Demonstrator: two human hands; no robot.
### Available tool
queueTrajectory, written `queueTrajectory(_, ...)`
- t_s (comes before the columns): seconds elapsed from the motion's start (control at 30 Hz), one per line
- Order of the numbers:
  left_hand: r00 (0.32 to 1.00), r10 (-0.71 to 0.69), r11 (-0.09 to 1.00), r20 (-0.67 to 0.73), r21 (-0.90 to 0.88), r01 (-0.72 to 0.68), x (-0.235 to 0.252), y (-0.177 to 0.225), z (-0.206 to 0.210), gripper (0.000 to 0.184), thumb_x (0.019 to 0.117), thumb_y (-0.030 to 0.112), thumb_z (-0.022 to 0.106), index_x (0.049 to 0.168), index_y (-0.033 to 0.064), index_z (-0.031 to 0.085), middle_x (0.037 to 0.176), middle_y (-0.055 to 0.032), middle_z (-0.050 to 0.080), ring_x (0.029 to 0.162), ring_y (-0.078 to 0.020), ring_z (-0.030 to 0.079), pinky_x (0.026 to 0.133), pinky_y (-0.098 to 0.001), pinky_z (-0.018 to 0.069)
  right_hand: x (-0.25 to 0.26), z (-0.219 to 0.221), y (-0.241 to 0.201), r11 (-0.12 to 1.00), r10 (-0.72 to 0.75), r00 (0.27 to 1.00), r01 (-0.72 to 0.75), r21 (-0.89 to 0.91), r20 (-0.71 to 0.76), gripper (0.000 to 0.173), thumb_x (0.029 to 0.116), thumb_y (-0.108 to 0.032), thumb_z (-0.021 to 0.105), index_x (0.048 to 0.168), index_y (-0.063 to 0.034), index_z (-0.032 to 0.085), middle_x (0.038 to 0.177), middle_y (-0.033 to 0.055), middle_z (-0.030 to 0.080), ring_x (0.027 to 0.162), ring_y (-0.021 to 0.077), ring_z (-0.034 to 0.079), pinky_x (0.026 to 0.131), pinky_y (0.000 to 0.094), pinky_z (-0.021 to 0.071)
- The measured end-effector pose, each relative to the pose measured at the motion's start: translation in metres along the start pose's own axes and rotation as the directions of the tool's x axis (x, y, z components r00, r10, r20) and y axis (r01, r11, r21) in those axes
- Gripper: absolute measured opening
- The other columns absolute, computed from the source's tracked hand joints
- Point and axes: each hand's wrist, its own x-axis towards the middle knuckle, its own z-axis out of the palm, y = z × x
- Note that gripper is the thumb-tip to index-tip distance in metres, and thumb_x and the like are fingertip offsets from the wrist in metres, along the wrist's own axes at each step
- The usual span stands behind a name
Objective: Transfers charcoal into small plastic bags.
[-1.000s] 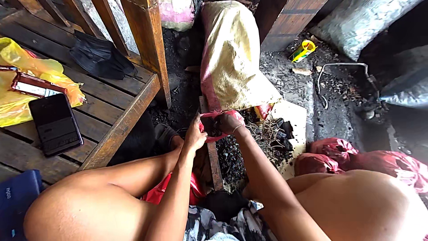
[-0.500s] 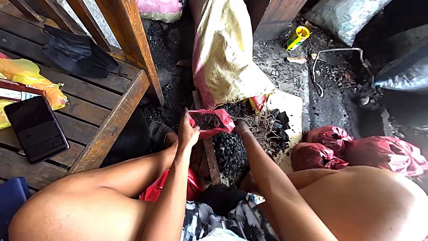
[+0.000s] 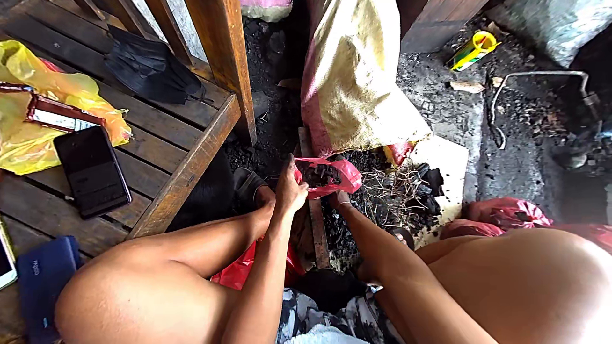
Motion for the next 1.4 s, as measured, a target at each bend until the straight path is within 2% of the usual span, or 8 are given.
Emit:
queueTrajectory(0.17, 1.0, 0.006, 1.0, -0.004, -0.025, -0.006, 0.004, 0.001, 0.0, 0.088, 0.0862, -0.004, 0.068, 0.163, 0.0073, 0.026, 0.161, -0.0183, 0.039, 0.145, -0.0313, 0.043, 0.118, -0.05, 0.0379, 0.008, 0.009, 0.009, 0.995, -0.092, 0.993, 0.094, 0.018, -0.067, 0.054, 0.1042, -0.034, 0.056, 0.145, 0.002, 0.055, 0.151, 0.0274, 0.051, 0.146, 0.0426, 0.042, 0.122, 0.0596, 0.0279)
queueTrajectory(0.37, 0.999, 0.033, 0.999, -0.002, -0.023, -0.033, 0.007, -0.002, 0.002, 0.088, 0.0859, -0.003, 0.068, 0.163, 0.007, 0.026, 0.161, -0.0171, 0.04, 0.145, -0.0308, 0.044, 0.118, -0.0501, 0.0387, 0.014, 0.03, 0.025, 0.982, -0.142, 0.971, 0.163, 0.099, -0.195, 0.053, 0.1022, -0.035, 0.06, 0.143, -0.0004, 0.058, 0.146, 0.0255, 0.057, 0.141, 0.0409, 0.05, 0.117, 0.0607, 0.0366)
queueTrajectory(0.53, 0.999, 0.036, 0.999, 0.014, -0.017, -0.036, 0.0, -0.005, -0.002, 0.086, 0.0857, -0.004, 0.067, 0.162, 0.0052, 0.027, 0.159, -0.0194, 0.041, 0.144, -0.032, 0.045, 0.117, -0.0507, 0.0389, -0.002, 0.019, 0.003, 0.999, -0.044, 0.998, 0.045, 0.009, -0.037, 0.053, 0.1076, -0.038, 0.049, 0.145, 0.0001, 0.056, 0.151, 0.0262, 0.051, 0.147, 0.0424, 0.041, 0.121, 0.0604, 0.0292)
queueTrajectory(0.77, 0.999, 0.027, 1.0, 0.023, -0.001, -0.027, -0.003, -0.002, -0.002, 0.088, 0.0857, -0.005, 0.068, 0.162, 0.0057, 0.026, 0.161, -0.0185, 0.039, 0.146, -0.0303, 0.043, 0.118, -0.0486, 0.0376, 0.0, 0.016, 0.002, 1.0, 0.001, 1.0, 0.0, 0.024, -0.025, 0.06, 0.1063, -0.037, 0.049, 0.151, 0.0019, 0.047, 0.16, 0.0276, 0.039, 0.153, 0.0442, 0.029, 0.123, 0.0615, 0.0233)
queueTrajectory(1.03, 0.999, 0.024, 1.0, 0.032, -0.005, -0.024, -0.002, 0.0, -0.002, 0.088, 0.0858, -0.005, 0.068, 0.163, 0.0063, 0.025, 0.161, -0.0185, 0.038, 0.145, -0.0303, 0.043, 0.118, -0.0482, 0.0373, -0.002, 0.013, 0.002, 0.993, 0.084, 0.996, -0.081, 0.09, -0.031, 0.057, 0.107, -0.038, 0.049, 0.151, -0.002, 0.049, 0.161, 0.0258, 0.039, 0.153, 0.0448, 0.03, 0.119, 0.0656, 0.0287)
queueTrajectory(1.2, 0.999, 0.029, 1.0, 0.039, 0.011, -0.029, 0.0, -0.002, -0.001, 0.089, 0.0857, -0.005, 0.068, 0.163, 0.0066, 0.025, 0.161, -0.0178, 0.039, 0.146, -0.0301, 0.042, 0.119, -0.0483, 0.0371, 0.001, 0.034, 0.017, 0.997, 0.039, 0.996, -0.034, 0.067, -0.08, 0.056, 0.1064, -0.039, 0.048, 0.151, -0.0038, 0.05, 0.162, 0.0236, 0.039, 0.155, 0.0439, 0.025, 0.12, 0.0656, 0.0266)
queueTrajectory(1.33, 0.999, 0.028, 1.0, 0.041, -0.006, -0.028, 0.0, -0.005, 0.0, 0.09, 0.0852, -0.005, 0.068, 0.163, 0.0064, 0.025, 0.16, -0.0184, 0.039, 0.145, -0.0308, 0.043, 0.118, -0.0488, 0.0378, -0.003, 0.038, 0.026, 0.985, 0.006, 0.98, 0.028, 0.168, -0.198, 0.054, 0.0976, -0.03, 0.06, 0.142, -0.0004, 0.059, 0.154, 0.0254, 0.048, 0.149, 0.0418, 0.038, 0.12, 0.0599, 0.0318)
queueTrajectory(1.4, 0.999, 0.033, 0.999, 0.032, -0.009, -0.032, 0.0, -0.008, 0.0, 0.09, 0.0843, -0.005, 0.069, 0.162, 0.0064, 0.026, 0.16, -0.0186, 0.04, 0.144, -0.0323, 0.044, 0.117, -0.051, 0.039, -0.012, 0.031, 0.017, 0.992, -0.05, 0.995, 0.059, 0.108, -0.081, 0.055, 0.0992, -0.029, 0.058, 0.148, -0.0039, 0.054, 0.159, 0.0219, 0.043, 0.152, 0.0416, 0.031, 0.12, 0.0637, 0.027)
